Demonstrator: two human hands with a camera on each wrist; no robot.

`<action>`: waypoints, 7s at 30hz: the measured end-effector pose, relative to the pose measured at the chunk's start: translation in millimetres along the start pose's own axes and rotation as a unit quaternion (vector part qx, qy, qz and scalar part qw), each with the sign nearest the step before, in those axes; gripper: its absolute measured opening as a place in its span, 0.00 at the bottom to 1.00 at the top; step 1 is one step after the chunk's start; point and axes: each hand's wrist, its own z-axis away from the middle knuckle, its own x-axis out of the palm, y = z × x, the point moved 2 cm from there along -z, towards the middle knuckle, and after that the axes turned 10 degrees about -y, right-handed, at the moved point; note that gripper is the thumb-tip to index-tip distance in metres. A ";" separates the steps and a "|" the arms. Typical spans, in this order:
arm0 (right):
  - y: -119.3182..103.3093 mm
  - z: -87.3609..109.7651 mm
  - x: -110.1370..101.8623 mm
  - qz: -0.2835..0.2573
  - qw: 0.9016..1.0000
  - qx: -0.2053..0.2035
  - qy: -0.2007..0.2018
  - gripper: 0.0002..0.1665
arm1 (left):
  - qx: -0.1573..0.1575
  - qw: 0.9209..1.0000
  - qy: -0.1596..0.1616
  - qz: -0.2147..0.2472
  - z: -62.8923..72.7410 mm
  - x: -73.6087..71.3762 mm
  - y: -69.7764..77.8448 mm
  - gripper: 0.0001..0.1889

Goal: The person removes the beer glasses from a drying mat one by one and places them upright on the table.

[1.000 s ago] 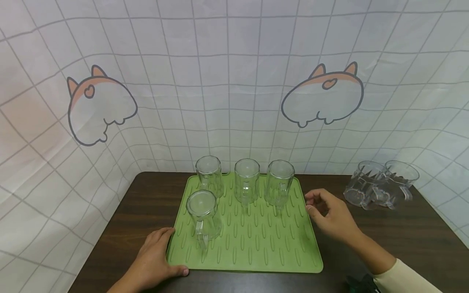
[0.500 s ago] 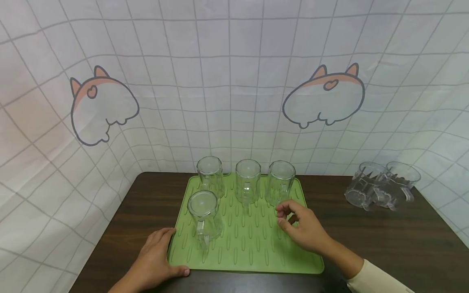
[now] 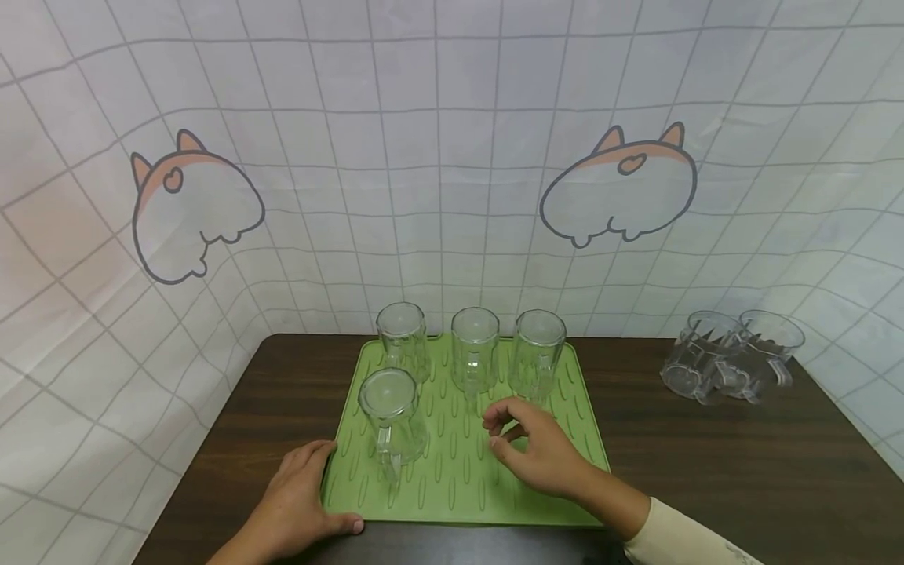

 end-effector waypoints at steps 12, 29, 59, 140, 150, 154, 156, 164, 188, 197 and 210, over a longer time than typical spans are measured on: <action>-5.3 -13.2 25.3 -0.039 0.999 0.011 -0.027 0.15 | 0.001 1.000 0.000 0.000 0.9 -0.1 0.3 0.67; -13.1 -24.9 59.0 -0.074 0.994 0.007 -0.082 0.14 | 0.002 1.000 -0.003 -0.002 -1.8 0.7 0.1 0.68; -21.0 -44.0 103.6 -0.052 0.996 -0.036 -0.060 0.14 | 0.021 0.999 0.025 -0.010 -0.1 2.3 -0.9 0.66; -8.3 41.7 3.0 0.039 0.989 -0.119 0.075 0.12 | 0.008 1.000 -0.025 0.004 -3.9 -4.0 9.7 0.68; -4.7 50.8 -2.9 0.078 0.984 -0.137 0.085 0.20 | 0.050 0.998 0.022 0.011 1.7 -13.2 31.1 0.56; -8.1 52.7 -4.7 0.086 0.985 -0.125 0.083 0.21 | 0.078 0.996 0.034 0.042 2.5 -18.4 47.6 0.47; -9.6 53.5 -5.1 0.093 0.985 -0.120 0.083 0.20 | 0.091 0.994 0.039 0.051 2.6 -21.0 56.1 0.44; -10.9 53.8 -5.7 0.110 0.982 -0.134 0.079 0.16 | 0.131 0.988 0.038 0.072 2.1 -26.0 82.0 0.37; -15.9 54.8 -2.5 0.145 0.971 -0.172 0.078 0.12 | 0.194 0.970 0.023 0.144 -35.3 -12.4 129.2 0.42; -15.0 55.8 0.1 0.153 0.971 -0.168 0.076 0.11 | 0.178 0.971 -0.008 0.158 -48.5 -5.9 141.4 0.48; -14.4 56.9 0.8 0.155 0.971 -0.172 0.068 0.13 | 0.163 0.975 -0.013 0.153 -59.2 -3.1 151.5 0.49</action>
